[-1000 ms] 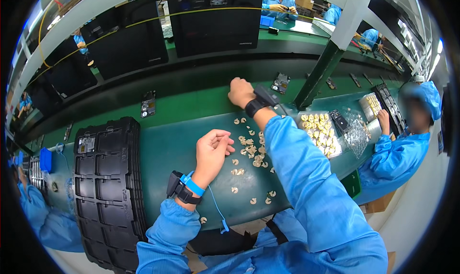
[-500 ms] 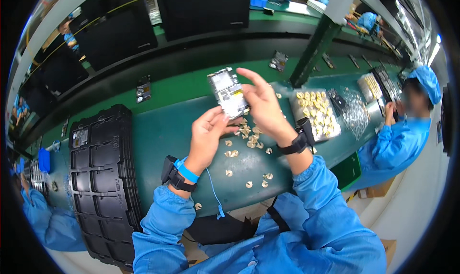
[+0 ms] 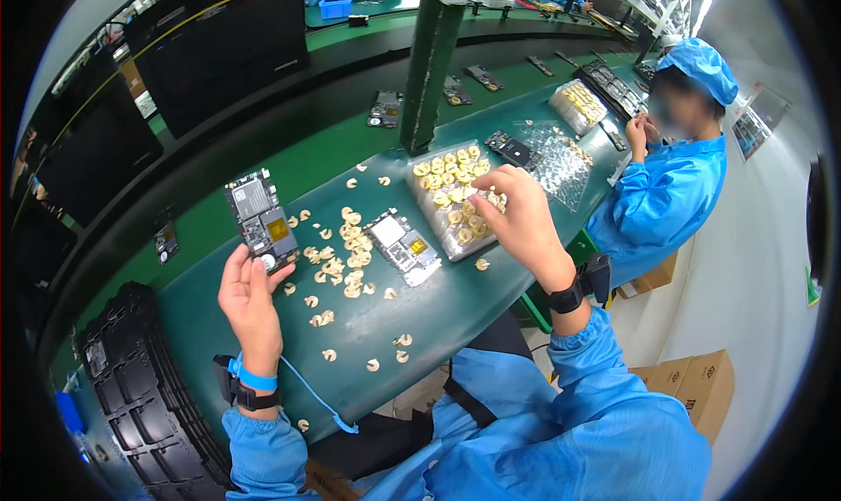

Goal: Assembling electronic circuit boards by installing components on an assembly line.

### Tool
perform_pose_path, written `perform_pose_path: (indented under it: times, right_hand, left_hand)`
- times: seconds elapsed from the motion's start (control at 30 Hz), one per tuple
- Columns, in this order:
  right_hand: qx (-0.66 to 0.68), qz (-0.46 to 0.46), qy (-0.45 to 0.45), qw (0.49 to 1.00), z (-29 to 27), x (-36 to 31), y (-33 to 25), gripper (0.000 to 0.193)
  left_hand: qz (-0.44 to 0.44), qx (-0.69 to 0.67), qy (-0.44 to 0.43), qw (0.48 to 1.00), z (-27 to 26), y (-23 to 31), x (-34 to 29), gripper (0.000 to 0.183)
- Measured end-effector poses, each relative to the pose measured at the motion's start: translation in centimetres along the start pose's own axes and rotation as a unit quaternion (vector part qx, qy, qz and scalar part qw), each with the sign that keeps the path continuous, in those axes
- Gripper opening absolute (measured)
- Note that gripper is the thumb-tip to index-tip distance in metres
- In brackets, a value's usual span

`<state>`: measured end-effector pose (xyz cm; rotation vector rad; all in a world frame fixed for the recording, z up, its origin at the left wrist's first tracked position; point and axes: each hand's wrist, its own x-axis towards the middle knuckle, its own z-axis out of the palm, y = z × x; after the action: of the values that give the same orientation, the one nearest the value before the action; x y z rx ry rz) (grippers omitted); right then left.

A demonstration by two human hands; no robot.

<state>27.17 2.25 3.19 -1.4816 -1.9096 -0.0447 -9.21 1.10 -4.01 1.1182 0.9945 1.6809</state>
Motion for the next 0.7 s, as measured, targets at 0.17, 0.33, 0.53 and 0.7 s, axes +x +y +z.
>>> perform_pose_path:
  times: [0.17,0.33,0.53,0.7]
  right_hand:
    - [-0.026,-0.041,-0.056,0.997,1.8,-1.0,2.3,0.018]
    - [-0.045,-0.093,-0.041,0.994,2.3,-0.6,2.6,0.015]
    - [-0.121,-0.176,-0.017,0.977,2.2,-0.3,3.5,0.014]
    - [-0.013,-0.071,0.106,0.992,2.5,0.8,1.7,0.011]
  left_hand:
    - [0.048,0.083,0.004,0.995,0.6,-0.2,-0.2,0.053]
    - [0.034,0.160,-0.032,0.986,-1.5,-1.2,-0.3,0.029]
    - [0.004,0.140,-0.055,0.989,-0.3,-0.6,-1.0,0.020]
    - [-0.028,0.131,-0.091,0.987,-0.5,-0.1,-1.2,0.018]
